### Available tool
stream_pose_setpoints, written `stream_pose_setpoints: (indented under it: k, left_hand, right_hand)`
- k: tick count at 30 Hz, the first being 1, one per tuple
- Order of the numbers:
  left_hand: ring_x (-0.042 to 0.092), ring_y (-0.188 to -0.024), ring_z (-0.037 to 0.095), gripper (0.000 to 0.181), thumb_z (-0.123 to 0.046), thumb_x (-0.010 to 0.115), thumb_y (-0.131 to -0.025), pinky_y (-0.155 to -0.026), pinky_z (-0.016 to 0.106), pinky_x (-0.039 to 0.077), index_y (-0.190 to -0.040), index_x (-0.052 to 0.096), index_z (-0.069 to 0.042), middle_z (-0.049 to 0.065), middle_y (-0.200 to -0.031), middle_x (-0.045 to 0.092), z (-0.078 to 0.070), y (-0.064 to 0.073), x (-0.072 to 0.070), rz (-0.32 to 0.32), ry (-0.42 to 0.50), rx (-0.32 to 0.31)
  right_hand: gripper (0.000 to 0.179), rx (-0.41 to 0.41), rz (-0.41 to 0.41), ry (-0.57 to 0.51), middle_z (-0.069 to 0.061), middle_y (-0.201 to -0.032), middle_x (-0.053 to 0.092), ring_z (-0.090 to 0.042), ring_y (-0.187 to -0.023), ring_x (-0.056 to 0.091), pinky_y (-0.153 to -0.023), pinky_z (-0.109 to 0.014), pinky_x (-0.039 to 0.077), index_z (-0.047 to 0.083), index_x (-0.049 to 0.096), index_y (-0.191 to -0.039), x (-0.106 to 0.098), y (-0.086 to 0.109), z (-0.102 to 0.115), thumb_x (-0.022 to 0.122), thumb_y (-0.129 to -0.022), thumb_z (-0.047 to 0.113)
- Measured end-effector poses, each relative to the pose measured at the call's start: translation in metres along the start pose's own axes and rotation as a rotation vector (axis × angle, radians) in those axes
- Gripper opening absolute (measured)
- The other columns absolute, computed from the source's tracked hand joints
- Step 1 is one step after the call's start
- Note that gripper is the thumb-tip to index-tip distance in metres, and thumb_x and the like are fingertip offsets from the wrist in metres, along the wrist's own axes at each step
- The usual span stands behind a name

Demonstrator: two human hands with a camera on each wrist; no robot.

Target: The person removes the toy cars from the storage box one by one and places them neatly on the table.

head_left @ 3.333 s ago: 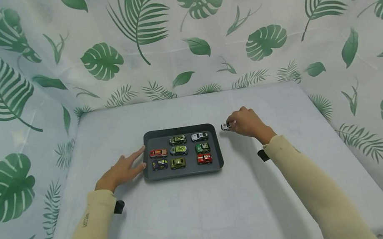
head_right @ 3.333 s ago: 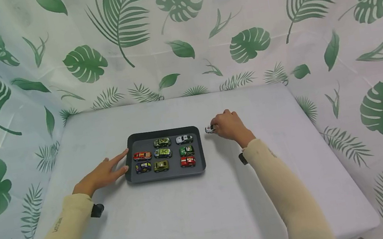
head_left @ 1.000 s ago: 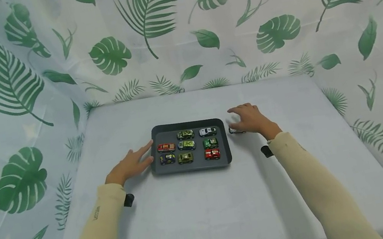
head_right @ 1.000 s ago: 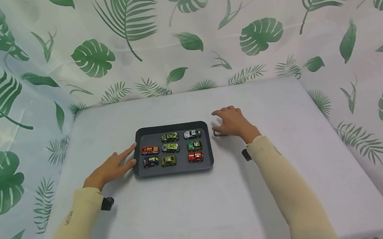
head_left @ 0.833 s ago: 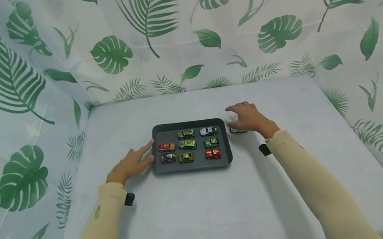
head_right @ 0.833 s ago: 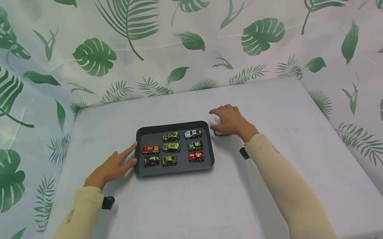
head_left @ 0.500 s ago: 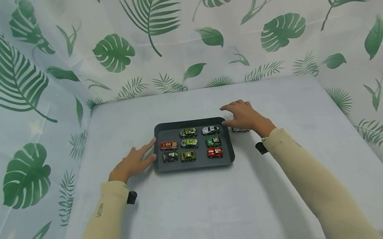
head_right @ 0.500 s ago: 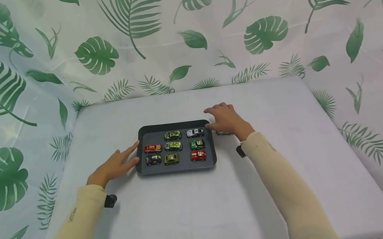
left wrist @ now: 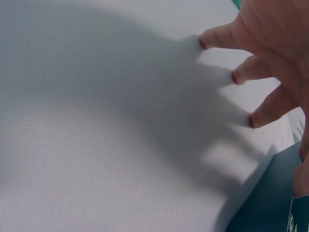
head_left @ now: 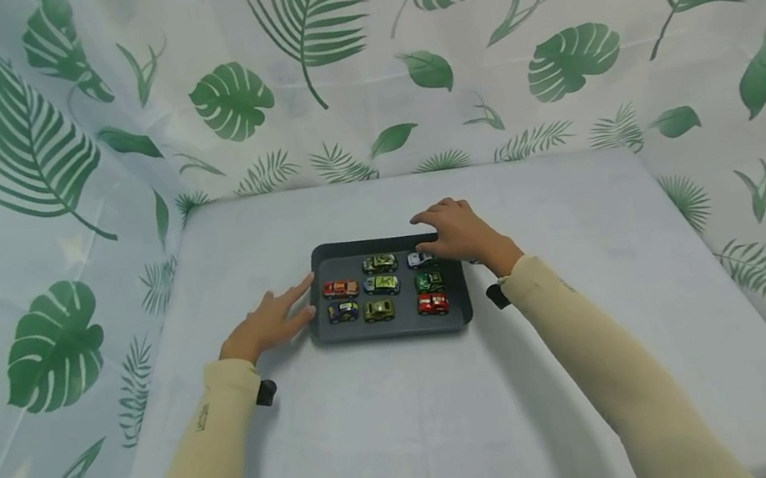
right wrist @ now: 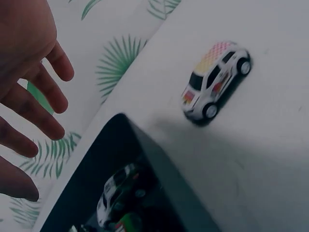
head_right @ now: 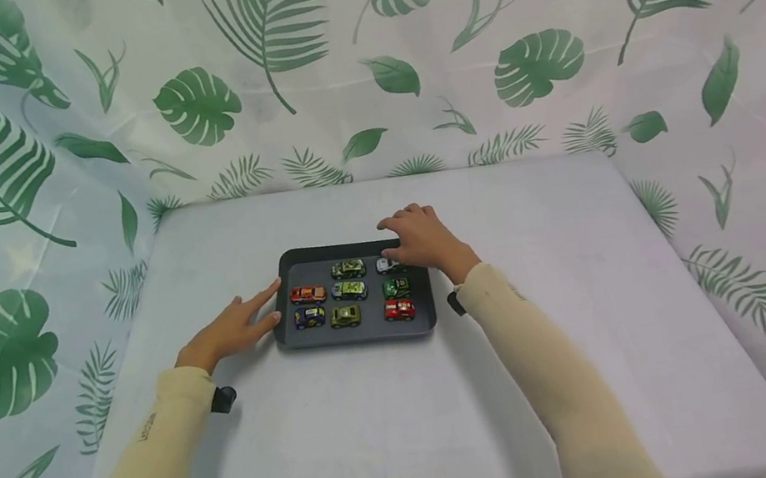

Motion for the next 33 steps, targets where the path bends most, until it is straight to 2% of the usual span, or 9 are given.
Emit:
stream_pose_setpoints:
  k: [10, 20, 33]
  left_hand:
    - [0.003, -0.16, 0.053, 0.07, -0.051, 0.047, -0.113, -0.12, 0.079, 0.006, -0.174, 0.019, -0.032, 0.012, -0.176, 0.024, -0.002, 0.0, -0.001, -0.002, 0.011, -0.011]
    - [0.003, -0.16, 0.054, 0.07, -0.053, 0.046, -0.113, -0.12, 0.079, 0.007, -0.174, 0.018, -0.033, 0.013, -0.175, 0.025, -0.001, 0.0, -0.002, 0.0, 0.006, -0.011]
    - [0.0, -0.159, 0.056, 0.069, -0.053, 0.046, -0.113, -0.117, 0.084, 0.005, -0.173, 0.02, -0.032, 0.019, -0.174, 0.026, 0.002, -0.004, -0.003, -0.003, 0.029, 0.004]
  right_hand:
    - [0.05, -0.091, 0.017, 0.034, -0.018, -0.139, 0.068, -0.043, -0.138, 0.051, -0.114, -0.065, 0.035, 0.006, 0.069, -0.143, 0.01, -0.02, 0.042, 0.08, -0.1, 0.028]
    - [0.051, -0.182, 0.053, 0.088, -0.013, -0.137, 0.07, -0.039, -0.133, 0.054, -0.113, -0.062, 0.039, 0.009, 0.069, -0.144, 0.033, -0.04, 0.081, 0.081, -0.099, 0.031]
    - [0.052, -0.237, 0.119, 0.11, -0.007, -0.139, 0.071, -0.034, -0.132, 0.055, -0.115, -0.058, 0.038, 0.013, 0.069, -0.145, 0.051, -0.062, 0.114, 0.081, -0.1, 0.035]
Point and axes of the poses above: each hand's wrist, its own y-axis away from the middle knuckle, its own x-axis out of the palm, z = x × y, the point moved 3 cm from there along -y, towards the middle knuckle
